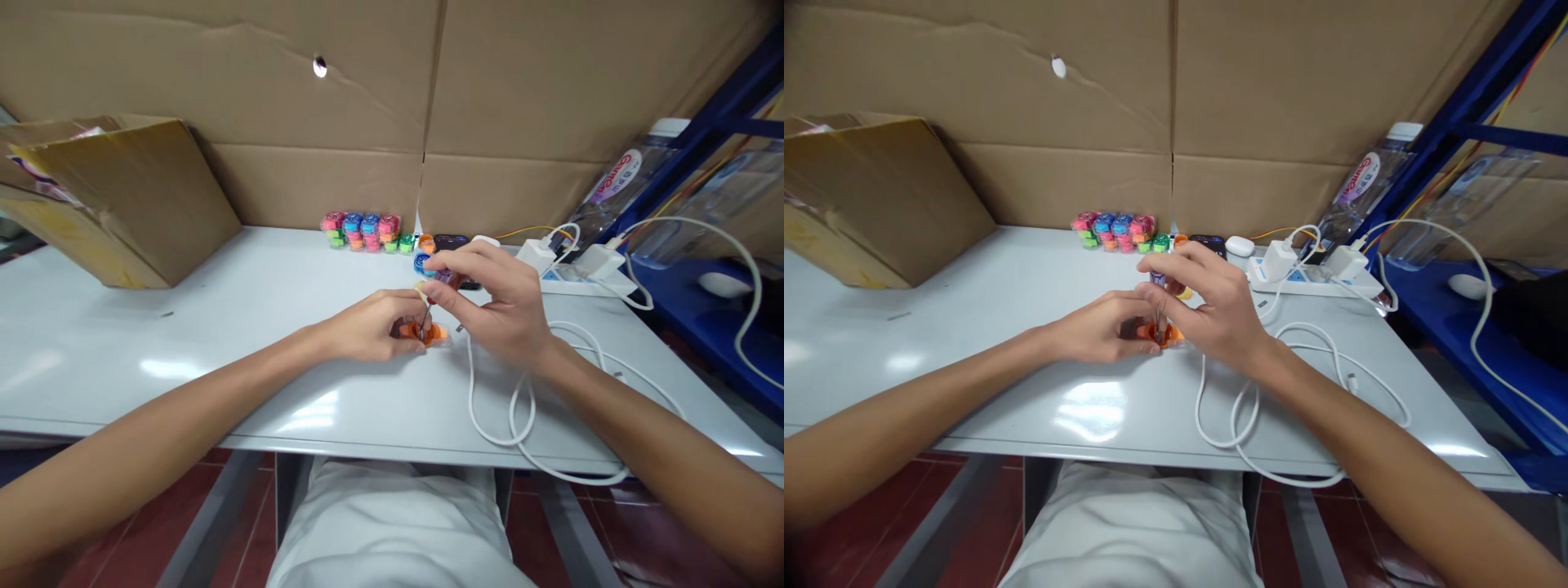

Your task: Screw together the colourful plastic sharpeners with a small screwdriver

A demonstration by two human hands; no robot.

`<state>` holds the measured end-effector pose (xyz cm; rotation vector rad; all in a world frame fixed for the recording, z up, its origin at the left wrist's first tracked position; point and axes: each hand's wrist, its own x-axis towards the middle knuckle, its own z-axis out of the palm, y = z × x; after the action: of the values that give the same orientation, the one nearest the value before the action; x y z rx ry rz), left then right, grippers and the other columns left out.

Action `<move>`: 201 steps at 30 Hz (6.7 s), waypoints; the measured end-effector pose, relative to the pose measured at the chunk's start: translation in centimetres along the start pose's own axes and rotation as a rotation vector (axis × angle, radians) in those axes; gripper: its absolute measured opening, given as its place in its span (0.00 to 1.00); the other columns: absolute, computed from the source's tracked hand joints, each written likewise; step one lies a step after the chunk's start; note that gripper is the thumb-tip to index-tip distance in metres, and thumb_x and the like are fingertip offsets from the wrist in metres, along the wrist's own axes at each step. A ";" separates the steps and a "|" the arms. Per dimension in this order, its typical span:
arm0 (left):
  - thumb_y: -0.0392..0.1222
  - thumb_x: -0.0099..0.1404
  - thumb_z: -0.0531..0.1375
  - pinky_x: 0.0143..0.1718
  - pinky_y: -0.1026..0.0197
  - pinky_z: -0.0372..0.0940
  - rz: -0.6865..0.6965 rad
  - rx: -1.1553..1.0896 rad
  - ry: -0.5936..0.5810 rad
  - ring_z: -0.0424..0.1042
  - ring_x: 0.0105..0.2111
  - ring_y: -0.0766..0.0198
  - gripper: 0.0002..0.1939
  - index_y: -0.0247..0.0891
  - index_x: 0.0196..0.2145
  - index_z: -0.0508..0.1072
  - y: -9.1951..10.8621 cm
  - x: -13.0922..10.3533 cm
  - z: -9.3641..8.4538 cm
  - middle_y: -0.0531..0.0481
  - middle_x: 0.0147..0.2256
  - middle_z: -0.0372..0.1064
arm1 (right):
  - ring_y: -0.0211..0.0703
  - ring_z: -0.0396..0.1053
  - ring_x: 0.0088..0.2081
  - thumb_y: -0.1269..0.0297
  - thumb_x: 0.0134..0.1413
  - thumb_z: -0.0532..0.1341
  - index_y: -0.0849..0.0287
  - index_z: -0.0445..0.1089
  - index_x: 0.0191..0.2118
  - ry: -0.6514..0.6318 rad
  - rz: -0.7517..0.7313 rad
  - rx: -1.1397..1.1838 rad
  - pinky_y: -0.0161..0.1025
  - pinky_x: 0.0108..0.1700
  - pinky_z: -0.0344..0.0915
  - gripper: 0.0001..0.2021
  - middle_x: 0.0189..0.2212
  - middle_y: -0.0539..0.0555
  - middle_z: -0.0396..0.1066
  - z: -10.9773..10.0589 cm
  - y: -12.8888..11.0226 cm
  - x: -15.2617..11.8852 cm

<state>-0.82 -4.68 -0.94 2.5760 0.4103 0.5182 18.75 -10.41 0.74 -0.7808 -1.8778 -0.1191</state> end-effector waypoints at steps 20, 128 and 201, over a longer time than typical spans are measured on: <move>0.41 0.71 0.59 0.39 0.60 0.71 -0.147 -0.651 -0.004 0.73 0.34 0.64 0.10 0.31 0.40 0.77 0.7 0.3 -0.9 0.45 0.36 0.74 | 0.43 0.76 0.51 0.76 0.64 0.57 0.56 0.69 0.60 -0.183 -0.049 0.057 0.44 0.53 0.73 0.20 0.51 0.57 0.78 -0.8 0.2 -0.4; 0.36 0.68 0.62 0.40 0.62 0.74 -0.088 -0.114 0.020 0.80 0.35 0.62 0.07 0.35 0.35 0.81 0.4 0.2 -1.4 0.48 0.35 0.81 | 0.39 0.69 0.30 0.68 0.59 0.62 0.57 0.76 0.33 -0.715 -0.084 -0.123 0.40 0.34 0.61 0.05 0.30 0.51 0.77 -3.2 -1.7 8.1; 0.38 0.65 0.61 0.32 0.64 0.70 -0.209 -0.070 0.104 0.77 0.31 0.63 0.07 0.36 0.37 0.80 1.7 0.2 -1.6 0.50 0.33 0.80 | 0.36 0.64 0.27 0.65 0.61 0.60 0.54 0.75 0.35 -0.892 0.014 -0.097 0.39 0.30 0.57 0.07 0.25 0.46 0.72 -4.0 -1.6 8.4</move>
<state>-0.97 -5.39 1.23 2.4110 0.6766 0.5808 19.00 -9.52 10.12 -1.0102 -2.7144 0.1830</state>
